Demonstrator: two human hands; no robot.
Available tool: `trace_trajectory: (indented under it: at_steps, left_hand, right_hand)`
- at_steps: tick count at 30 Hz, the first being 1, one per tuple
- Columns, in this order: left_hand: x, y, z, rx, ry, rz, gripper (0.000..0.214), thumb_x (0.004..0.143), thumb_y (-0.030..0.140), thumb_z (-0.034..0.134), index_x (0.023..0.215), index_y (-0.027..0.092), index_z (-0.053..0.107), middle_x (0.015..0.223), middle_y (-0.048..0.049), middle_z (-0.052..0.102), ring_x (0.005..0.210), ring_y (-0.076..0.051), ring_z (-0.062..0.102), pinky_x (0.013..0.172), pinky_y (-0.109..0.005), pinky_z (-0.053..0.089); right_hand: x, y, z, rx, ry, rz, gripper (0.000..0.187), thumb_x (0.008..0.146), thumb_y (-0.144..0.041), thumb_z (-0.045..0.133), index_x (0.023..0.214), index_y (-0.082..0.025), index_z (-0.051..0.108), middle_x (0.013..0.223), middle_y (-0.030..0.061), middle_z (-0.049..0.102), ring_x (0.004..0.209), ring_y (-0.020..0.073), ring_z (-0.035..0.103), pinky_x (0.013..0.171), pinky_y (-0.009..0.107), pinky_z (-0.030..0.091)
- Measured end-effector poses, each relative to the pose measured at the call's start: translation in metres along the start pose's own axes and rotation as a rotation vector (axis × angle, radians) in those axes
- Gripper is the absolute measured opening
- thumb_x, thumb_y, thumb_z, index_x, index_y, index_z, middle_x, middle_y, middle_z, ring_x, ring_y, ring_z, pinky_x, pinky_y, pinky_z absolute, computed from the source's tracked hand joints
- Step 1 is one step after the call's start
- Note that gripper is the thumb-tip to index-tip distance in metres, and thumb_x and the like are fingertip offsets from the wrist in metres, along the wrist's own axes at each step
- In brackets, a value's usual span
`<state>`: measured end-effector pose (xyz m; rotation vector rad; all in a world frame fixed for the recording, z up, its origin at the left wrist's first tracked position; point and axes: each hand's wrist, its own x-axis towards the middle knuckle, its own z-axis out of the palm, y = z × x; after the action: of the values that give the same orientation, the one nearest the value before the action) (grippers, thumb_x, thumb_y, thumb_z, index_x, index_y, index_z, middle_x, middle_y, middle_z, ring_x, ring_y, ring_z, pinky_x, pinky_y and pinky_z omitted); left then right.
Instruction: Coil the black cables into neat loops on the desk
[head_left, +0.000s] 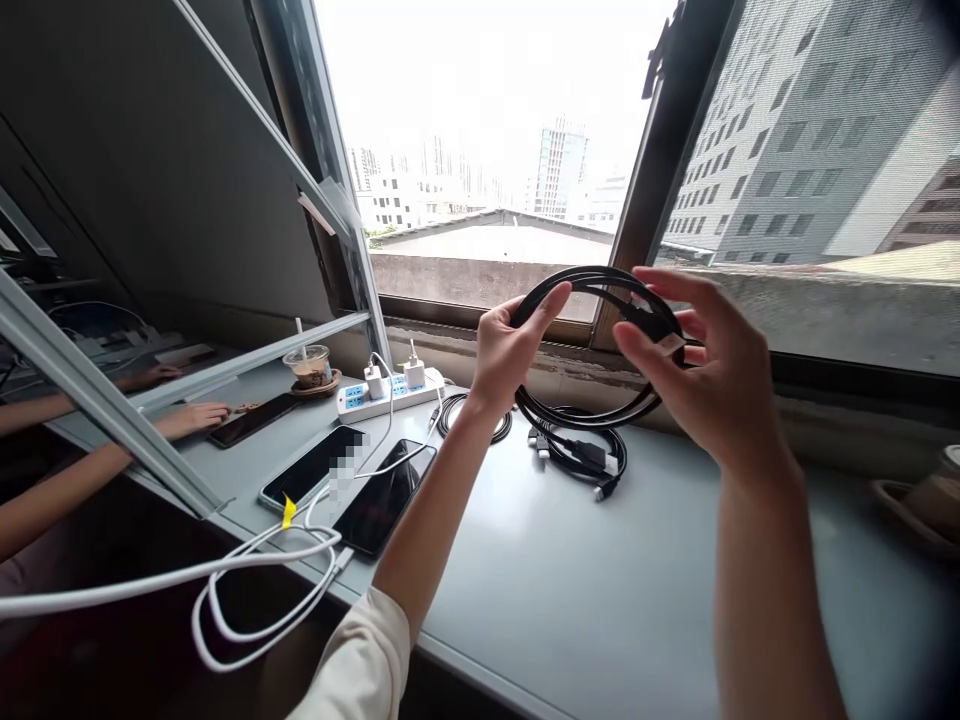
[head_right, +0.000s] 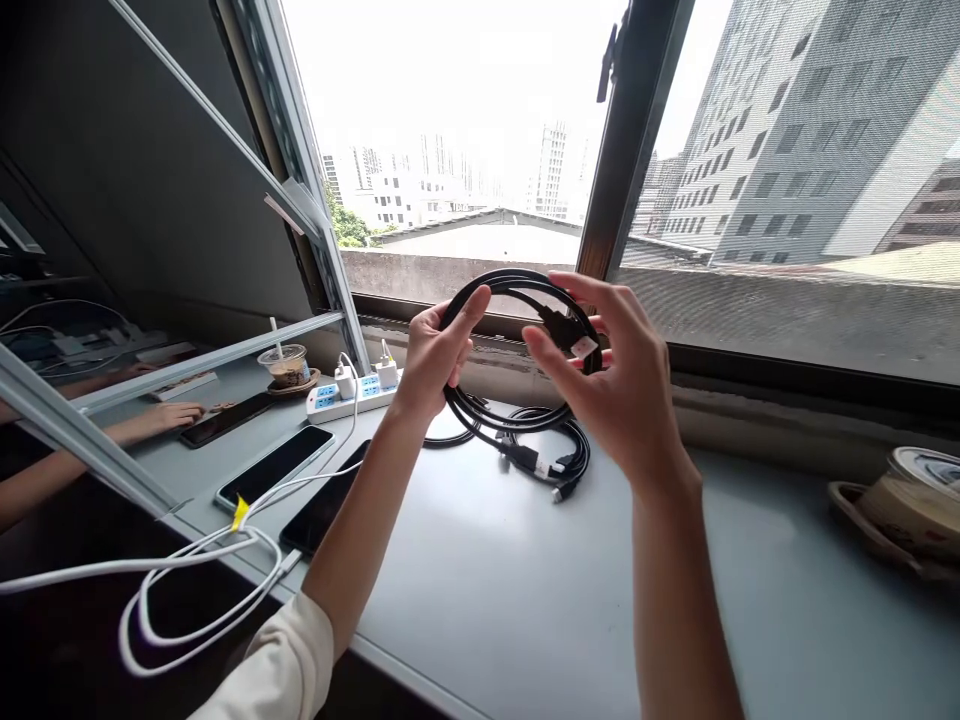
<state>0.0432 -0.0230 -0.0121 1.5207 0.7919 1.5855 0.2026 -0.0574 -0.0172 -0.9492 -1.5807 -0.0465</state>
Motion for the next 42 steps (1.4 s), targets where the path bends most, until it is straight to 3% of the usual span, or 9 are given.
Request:
trace_trajectory:
  at_steps: [3,8,13,17,24,28,33,37,42]
  left_hand:
    - [-0.001,0.005,-0.003,-0.059,-0.054,-0.073,0.045,0.074,0.05,0.061,0.054,0.02,0.034,0.041,0.0088,0.022,0.032,-0.002,0.018,0.032,-0.022,0.012]
    - [-0.003,0.013,-0.002,-0.134,-0.166,-0.146,0.05,0.079,0.045,0.057,0.052,0.02,0.024,0.041,0.008,0.019,0.032,-0.002,0.018,0.033,-0.022,0.012]
    - [0.003,0.008,-0.001,-0.245,-0.295,-0.276,0.042,0.082,0.032,0.052,0.051,0.02,0.026,0.041,0.0087,0.016,0.031,-0.003,0.015,0.032,-0.021,0.014]
    - [0.011,0.0,-0.008,-0.253,-0.402,-0.311,0.043,0.079,0.028,0.056,0.049,0.019,0.027,0.041,0.0091,0.016,0.032,-0.002,0.013,0.034,-0.02,0.018]
    - [0.01,-0.003,-0.006,-0.292,-0.503,-0.384,0.043,0.077,0.022,0.057,0.046,0.019,0.027,0.04,0.0094,0.016,0.033,-0.001,0.015,0.036,-0.019,0.023]
    - [0.011,-0.008,-0.001,-0.316,-0.456,-0.347,0.028,0.07,0.02,0.065,0.057,0.018,0.04,0.044,0.0088,0.029,0.038,-0.003,0.037,0.043,-0.017,0.034]
    - [0.01,-0.02,0.003,0.114,-0.407,-0.313,0.027,0.073,0.032,0.064,0.089,0.018,0.048,0.067,-0.0016,0.062,0.062,-0.015,0.064,0.052,-0.02,0.047]
    - [0.007,-0.035,0.01,0.274,-0.365,-0.441,0.023,0.075,0.032,0.06,0.083,0.02,0.043,0.05,0.0031,0.055,0.039,-0.019,0.059,0.035,-0.024,0.043]
    - [0.012,-0.062,0.014,0.373,-0.402,-0.521,0.021,0.072,0.029,0.06,0.075,0.021,0.041,0.041,0.0058,0.047,0.025,-0.021,0.05,0.024,-0.023,0.031]
  right_hand:
    - [-0.002,0.001,0.008,-0.177,0.002,-0.127,0.045,0.079,-0.039,0.061,0.123,-0.032,0.052,0.117,0.0034,0.054,0.083,0.0165,0.057,0.062,0.027,0.049]
    - [0.001,0.016,0.018,-0.26,0.049,-0.104,0.034,0.087,-0.037,0.049,0.12,-0.032,0.056,0.107,0.0016,0.061,0.074,0.0153,0.058,0.059,0.025,0.044]
    - [0.005,0.036,0.022,-0.299,-0.08,-0.046,0.035,0.09,-0.035,0.044,0.122,-0.029,0.056,0.108,0.0023,0.062,0.078,0.0171,0.061,0.061,0.023,0.044]
    - [0.005,0.045,0.024,-0.192,-0.191,0.037,0.037,0.09,-0.035,0.042,0.125,-0.03,0.051,0.112,0.0017,0.06,0.055,0.0103,0.058,0.058,0.023,0.044]
    - [0.005,0.043,0.019,-0.247,-0.156,0.102,0.037,0.088,-0.049,0.041,0.101,-0.023,0.064,0.074,0.0024,0.064,0.058,0.0156,0.06,0.049,0.021,0.037]
    - [0.007,0.052,0.014,-0.285,-0.09,0.161,0.035,0.088,-0.047,0.043,0.091,-0.02,0.065,0.069,0.0038,0.063,0.058,0.017,0.059,0.048,0.022,0.035]
    - [0.009,0.069,0.012,-0.315,0.023,0.412,0.034,0.085,-0.042,0.048,0.096,-0.015,0.065,0.074,0.0088,0.064,0.053,0.0167,0.057,0.048,0.024,0.039]
    - [0.006,0.077,0.007,-0.296,-0.166,0.631,0.028,0.083,-0.036,0.05,0.099,-0.016,0.061,0.074,0.0091,0.065,0.044,0.014,0.055,0.041,0.022,0.039]
    - [-0.004,0.09,-0.001,-0.189,-0.446,0.776,0.01,0.072,-0.023,0.056,0.071,-0.014,0.06,0.06,0.0076,0.064,0.042,0.0168,0.057,0.036,0.022,0.041]
